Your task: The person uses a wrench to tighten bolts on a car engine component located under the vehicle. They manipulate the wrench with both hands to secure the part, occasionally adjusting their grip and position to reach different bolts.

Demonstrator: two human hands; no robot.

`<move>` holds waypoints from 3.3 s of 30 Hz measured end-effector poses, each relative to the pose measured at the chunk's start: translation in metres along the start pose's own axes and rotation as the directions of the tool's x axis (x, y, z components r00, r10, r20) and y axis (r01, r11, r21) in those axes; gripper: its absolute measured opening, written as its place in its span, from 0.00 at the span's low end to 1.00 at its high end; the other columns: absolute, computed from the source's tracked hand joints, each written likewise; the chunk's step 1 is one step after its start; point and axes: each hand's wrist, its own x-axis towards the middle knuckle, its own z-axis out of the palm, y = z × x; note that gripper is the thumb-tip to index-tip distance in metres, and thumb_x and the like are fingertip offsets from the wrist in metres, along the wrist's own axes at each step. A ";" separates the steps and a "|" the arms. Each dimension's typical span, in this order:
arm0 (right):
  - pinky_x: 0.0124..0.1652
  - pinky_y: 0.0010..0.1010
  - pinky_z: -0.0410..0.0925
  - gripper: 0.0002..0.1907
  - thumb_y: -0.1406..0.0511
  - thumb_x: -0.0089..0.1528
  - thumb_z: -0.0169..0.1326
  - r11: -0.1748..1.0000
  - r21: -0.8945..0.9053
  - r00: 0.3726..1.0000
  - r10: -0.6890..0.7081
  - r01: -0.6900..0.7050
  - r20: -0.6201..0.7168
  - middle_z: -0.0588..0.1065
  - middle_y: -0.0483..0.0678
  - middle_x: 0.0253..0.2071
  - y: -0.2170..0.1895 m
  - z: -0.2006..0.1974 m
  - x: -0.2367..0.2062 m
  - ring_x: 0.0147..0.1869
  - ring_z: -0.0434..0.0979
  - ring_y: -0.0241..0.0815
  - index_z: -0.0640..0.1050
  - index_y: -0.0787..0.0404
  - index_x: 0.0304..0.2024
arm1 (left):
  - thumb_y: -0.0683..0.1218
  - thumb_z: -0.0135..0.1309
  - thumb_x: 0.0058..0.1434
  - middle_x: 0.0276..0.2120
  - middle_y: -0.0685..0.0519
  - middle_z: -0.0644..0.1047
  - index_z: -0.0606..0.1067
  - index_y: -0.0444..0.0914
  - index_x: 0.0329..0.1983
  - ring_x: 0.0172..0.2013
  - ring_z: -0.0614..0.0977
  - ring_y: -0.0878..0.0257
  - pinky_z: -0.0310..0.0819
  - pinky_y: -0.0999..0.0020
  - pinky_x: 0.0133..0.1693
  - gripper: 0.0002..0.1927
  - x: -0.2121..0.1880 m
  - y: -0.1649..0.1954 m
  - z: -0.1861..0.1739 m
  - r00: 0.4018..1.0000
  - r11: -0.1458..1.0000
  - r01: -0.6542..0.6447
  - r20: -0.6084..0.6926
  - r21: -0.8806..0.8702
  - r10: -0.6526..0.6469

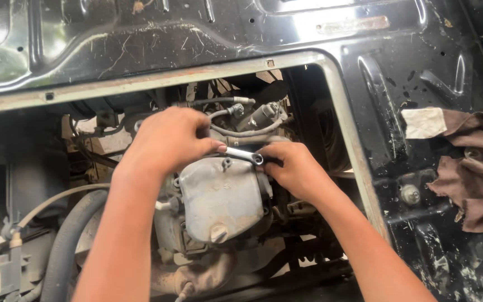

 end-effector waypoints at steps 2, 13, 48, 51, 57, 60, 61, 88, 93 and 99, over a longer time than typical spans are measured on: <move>0.40 0.35 0.72 0.15 0.73 0.54 0.61 1.000 0.014 1.000 0.015 -0.015 0.009 0.79 0.53 0.36 -0.002 0.000 0.000 0.40 0.81 0.47 0.82 0.64 0.45 | 0.62 0.66 0.48 0.30 0.47 0.82 0.82 0.39 0.32 0.37 0.83 0.48 0.75 0.54 0.40 0.23 0.009 0.000 -0.005 0.999 1.000 -0.030 0.025 0.007 0.030; 0.43 0.34 0.72 0.15 0.73 0.54 0.62 1.000 0.017 1.000 -0.003 0.003 0.015 0.80 0.52 0.37 0.000 -0.003 0.000 0.43 0.82 0.48 0.82 0.64 0.45 | 0.66 0.66 0.46 0.34 0.46 0.83 0.83 0.41 0.35 0.41 0.80 0.43 0.72 0.51 0.46 0.27 0.032 -0.004 -0.006 0.987 0.965 -0.160 0.050 0.207 0.153; 0.24 0.26 0.66 0.12 0.63 0.65 0.57 0.908 0.286 0.950 0.312 -0.305 0.020 0.76 0.44 0.26 0.011 0.019 0.008 0.25 0.71 0.31 0.80 0.67 0.43 | 0.61 0.47 0.72 0.31 0.42 0.81 0.77 0.36 0.33 0.37 0.83 0.45 0.75 0.50 0.39 0.25 -0.049 -0.061 0.058 0.939 0.891 -0.053 -0.282 0.451 0.199; 0.24 0.24 0.67 0.11 0.64 0.66 0.53 0.886 0.350 0.951 0.301 -0.304 0.064 0.76 0.45 0.26 0.006 0.020 0.007 0.24 0.71 0.30 0.78 0.66 0.46 | 0.61 0.47 0.70 0.30 0.43 0.81 0.78 0.36 0.33 0.37 0.82 0.44 0.74 0.49 0.38 0.24 -0.042 -0.067 0.060 0.936 0.898 -0.090 -0.272 0.430 0.224; 0.23 0.23 0.64 0.09 0.65 0.67 0.54 0.823 0.435 0.929 0.351 -0.366 0.119 0.76 0.45 0.27 0.008 0.018 0.006 0.24 0.69 0.29 0.77 0.65 0.43 | 0.60 0.46 0.69 0.29 0.43 0.81 0.79 0.37 0.34 0.37 0.82 0.44 0.74 0.48 0.38 0.23 -0.039 -0.072 0.063 0.935 0.909 -0.096 -0.278 0.405 0.222; 0.22 0.23 0.62 0.08 0.65 0.67 0.54 0.825 0.437 0.930 0.356 -0.358 0.089 0.75 0.45 0.26 0.012 0.024 0.007 0.22 0.67 0.29 0.77 0.66 0.42 | 0.61 0.46 0.70 0.30 0.43 0.82 0.79 0.38 0.32 0.37 0.83 0.44 0.74 0.49 0.39 0.24 -0.042 -0.071 0.064 0.949 0.915 -0.062 -0.259 0.398 0.177; 0.21 0.23 0.61 0.08 0.65 0.67 0.53 0.830 0.437 0.933 0.353 -0.347 0.070 0.75 0.46 0.26 0.013 0.026 0.007 0.22 0.66 0.30 0.77 0.66 0.42 | 0.61 0.46 0.70 0.30 0.42 0.82 0.79 0.37 0.32 0.37 0.83 0.44 0.75 0.48 0.38 0.25 -0.042 -0.070 0.065 0.949 0.913 -0.061 -0.259 0.402 0.178; 0.25 0.28 0.59 0.05 0.67 0.65 0.55 0.835 0.455 0.927 0.372 -0.311 -0.048 0.72 0.45 0.25 0.024 0.041 0.011 0.26 0.65 0.34 0.75 0.62 0.36 | 0.66 0.48 0.65 0.31 0.42 0.82 0.83 0.40 0.30 0.38 0.83 0.41 0.75 0.47 0.42 0.28 -0.055 -0.042 0.053 0.965 0.975 0.187 -0.207 0.116 -0.161; 0.28 0.26 0.62 0.04 0.68 0.65 0.56 0.852 0.479 0.951 0.293 -0.211 -0.102 0.73 0.44 0.26 0.013 0.039 0.009 0.29 0.69 0.32 0.75 0.63 0.36 | 0.64 0.49 0.64 0.31 0.43 0.82 0.84 0.41 0.30 0.38 0.83 0.42 0.76 0.48 0.42 0.26 -0.057 -0.036 0.053 0.944 0.964 0.256 -0.231 0.070 -0.234; 0.29 0.25 0.63 0.05 0.68 0.65 0.55 0.833 0.486 0.940 0.336 -0.265 -0.063 0.73 0.43 0.27 0.004 0.035 0.008 0.30 0.70 0.31 0.75 0.63 0.36 | 0.64 0.47 0.64 0.31 0.44 0.83 0.85 0.44 0.34 0.38 0.84 0.44 0.77 0.50 0.42 0.24 -0.058 -0.031 0.054 0.932 0.957 0.286 -0.244 0.042 -0.268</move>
